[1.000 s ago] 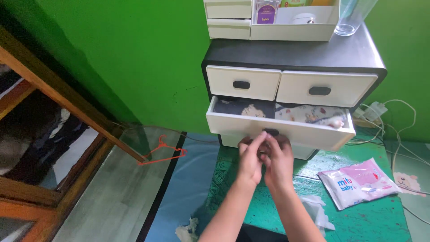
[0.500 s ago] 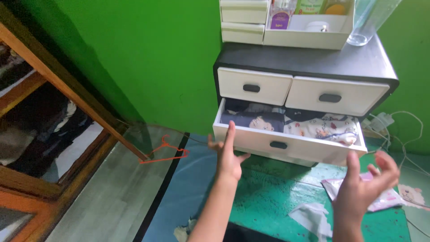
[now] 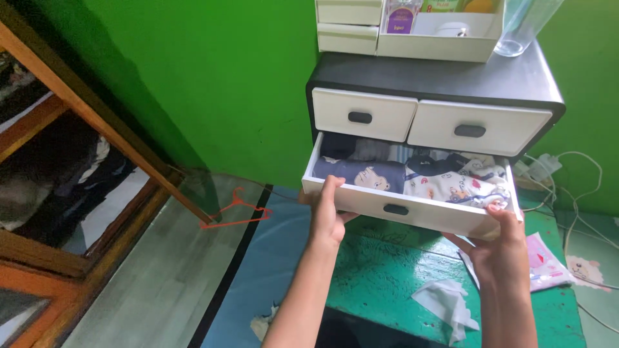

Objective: Organize and fold baby clothes and store them in a drawer.

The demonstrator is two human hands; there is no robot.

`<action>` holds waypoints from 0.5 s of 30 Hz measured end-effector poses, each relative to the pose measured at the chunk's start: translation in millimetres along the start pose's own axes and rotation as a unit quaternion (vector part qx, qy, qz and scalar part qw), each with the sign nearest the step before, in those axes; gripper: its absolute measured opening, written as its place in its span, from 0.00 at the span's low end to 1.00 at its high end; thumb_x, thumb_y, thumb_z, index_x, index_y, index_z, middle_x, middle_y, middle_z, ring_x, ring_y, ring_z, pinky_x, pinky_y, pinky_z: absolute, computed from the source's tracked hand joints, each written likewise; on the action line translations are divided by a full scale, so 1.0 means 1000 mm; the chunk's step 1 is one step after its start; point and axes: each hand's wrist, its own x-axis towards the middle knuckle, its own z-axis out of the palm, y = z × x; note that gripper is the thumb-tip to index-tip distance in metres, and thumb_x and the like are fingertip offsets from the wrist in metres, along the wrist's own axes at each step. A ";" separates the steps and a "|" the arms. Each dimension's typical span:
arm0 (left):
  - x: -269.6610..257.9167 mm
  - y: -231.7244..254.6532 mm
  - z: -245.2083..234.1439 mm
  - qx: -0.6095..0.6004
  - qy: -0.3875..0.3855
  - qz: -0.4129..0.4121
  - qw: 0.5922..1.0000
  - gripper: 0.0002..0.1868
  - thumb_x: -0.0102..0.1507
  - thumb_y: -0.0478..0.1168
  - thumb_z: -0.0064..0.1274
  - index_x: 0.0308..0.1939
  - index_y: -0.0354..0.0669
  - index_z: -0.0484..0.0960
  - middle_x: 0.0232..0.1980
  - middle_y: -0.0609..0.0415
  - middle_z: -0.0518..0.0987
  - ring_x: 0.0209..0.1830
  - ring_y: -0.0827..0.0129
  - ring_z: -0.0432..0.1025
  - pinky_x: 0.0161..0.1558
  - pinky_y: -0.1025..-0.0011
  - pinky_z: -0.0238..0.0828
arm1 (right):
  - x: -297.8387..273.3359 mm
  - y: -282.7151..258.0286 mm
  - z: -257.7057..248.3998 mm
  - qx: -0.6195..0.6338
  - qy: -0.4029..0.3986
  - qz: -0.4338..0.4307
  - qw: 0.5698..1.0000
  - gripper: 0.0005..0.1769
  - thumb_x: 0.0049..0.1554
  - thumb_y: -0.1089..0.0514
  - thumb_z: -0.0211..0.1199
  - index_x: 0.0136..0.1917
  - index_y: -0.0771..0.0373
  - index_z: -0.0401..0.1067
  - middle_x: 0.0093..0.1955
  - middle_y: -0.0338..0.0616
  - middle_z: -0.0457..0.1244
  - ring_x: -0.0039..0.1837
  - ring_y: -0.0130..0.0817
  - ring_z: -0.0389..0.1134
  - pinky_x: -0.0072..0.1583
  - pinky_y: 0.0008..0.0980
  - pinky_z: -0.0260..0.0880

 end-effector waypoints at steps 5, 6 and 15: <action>0.001 -0.012 -0.019 -0.009 -0.022 0.006 1.000 0.26 0.51 0.51 0.59 0.49 0.46 0.74 0.51 0.48 0.71 0.53 0.55 0.71 0.42 0.47 0.76 | -0.016 -0.003 0.002 -0.006 -0.003 -0.016 1.000 0.28 0.53 0.50 0.57 0.65 0.57 0.57 0.64 0.56 0.57 0.68 0.60 0.63 0.57 0.71 0.71; 0.001 -0.015 -0.024 -0.005 -0.027 0.004 1.000 0.25 0.51 0.52 0.59 0.47 0.44 0.76 0.51 0.48 0.72 0.53 0.55 0.71 0.41 0.48 0.76 | -0.019 -0.002 0.001 -0.007 0.015 -0.011 1.000 0.27 0.53 0.51 0.57 0.64 0.56 0.55 0.64 0.54 0.55 0.68 0.60 0.62 0.57 0.72 0.71; -0.025 -0.015 -0.036 -0.025 -0.009 -0.007 1.000 0.23 0.52 0.49 0.59 0.48 0.45 0.75 0.50 0.51 0.71 0.56 0.59 0.68 0.44 0.46 0.77 | -0.038 -0.009 0.001 0.000 0.021 0.019 1.000 0.25 0.53 0.51 0.57 0.63 0.58 0.62 0.65 0.53 0.60 0.68 0.58 0.64 0.60 0.68 0.70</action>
